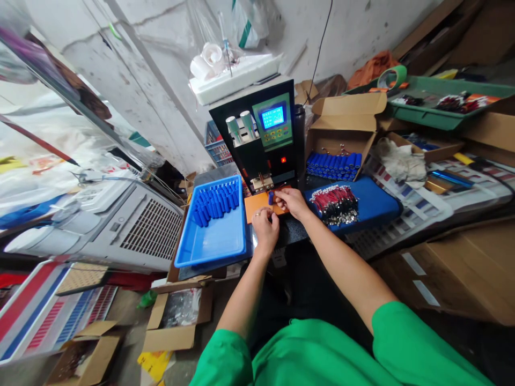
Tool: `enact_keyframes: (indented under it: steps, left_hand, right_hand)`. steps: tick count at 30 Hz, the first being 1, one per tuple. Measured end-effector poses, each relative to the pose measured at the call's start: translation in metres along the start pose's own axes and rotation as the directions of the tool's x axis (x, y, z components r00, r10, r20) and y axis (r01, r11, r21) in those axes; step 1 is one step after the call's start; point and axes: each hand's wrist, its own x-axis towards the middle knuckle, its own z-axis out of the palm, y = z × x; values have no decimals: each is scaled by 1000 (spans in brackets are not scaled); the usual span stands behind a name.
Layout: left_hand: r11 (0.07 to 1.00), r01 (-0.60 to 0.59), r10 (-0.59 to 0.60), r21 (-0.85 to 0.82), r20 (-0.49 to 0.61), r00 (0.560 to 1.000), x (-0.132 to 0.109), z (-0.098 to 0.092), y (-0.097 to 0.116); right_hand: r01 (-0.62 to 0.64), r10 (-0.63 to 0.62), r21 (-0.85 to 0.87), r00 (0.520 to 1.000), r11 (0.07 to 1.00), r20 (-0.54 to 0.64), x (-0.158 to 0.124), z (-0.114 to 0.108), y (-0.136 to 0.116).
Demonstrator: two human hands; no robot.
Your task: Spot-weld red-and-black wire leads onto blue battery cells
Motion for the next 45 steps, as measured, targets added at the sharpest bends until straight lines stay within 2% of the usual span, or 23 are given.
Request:
enact_keyframes:
  steps: [6,11,16,20,24,26,32,38,42,45]
  left_hand:
    - [993,74,-88,87,172,981,15,-16,1]
    - [990,52,-89,129,292,952,25,-23,-4]
    - [992,7,-46,130,303,952,30,-22,-9]
    - [999,-9,-4,44,277,961,31,-25,-11]
    - [995,-60,72,-79,162,984,27,-29,-11]
    - [989,-96,111,-110,142,984,25,-28,-11]
    - [975,-146,187,-168,264,946,28,-10,-22]
    - [958,-25,96,-287,238,966,26,-5,-26]
    - [890,155,-58,-430,231,971,28,-7,-19]
    - [872,232,-154,-432,209,966,35,-10,-14]
  right_hand:
    - [130,-91,-226,980,965,176,-9,-1,5]
    - [212,-148,-323,966,922,211,-7,-2,13]
    - [242,-168,-387,962,890,216,-5,-3,17]
    - [223,-159,-345,966,912,203,-8,-1,10]
    - [151,-135,-217,987,964,87,-12,-1,1]
    - [98,-96,-109,995,989,27,-11,-1,-1]
    - [27,-24,92,999,995,-34,-7,-2,-2]
    - [9,-1,190,999,982,-41,-4,-3,-4]
    - [10,-2,199,999,980,-43,-2,-3,-3]
    - [28,-19,198,999,980,-47,-2,-3,-2]
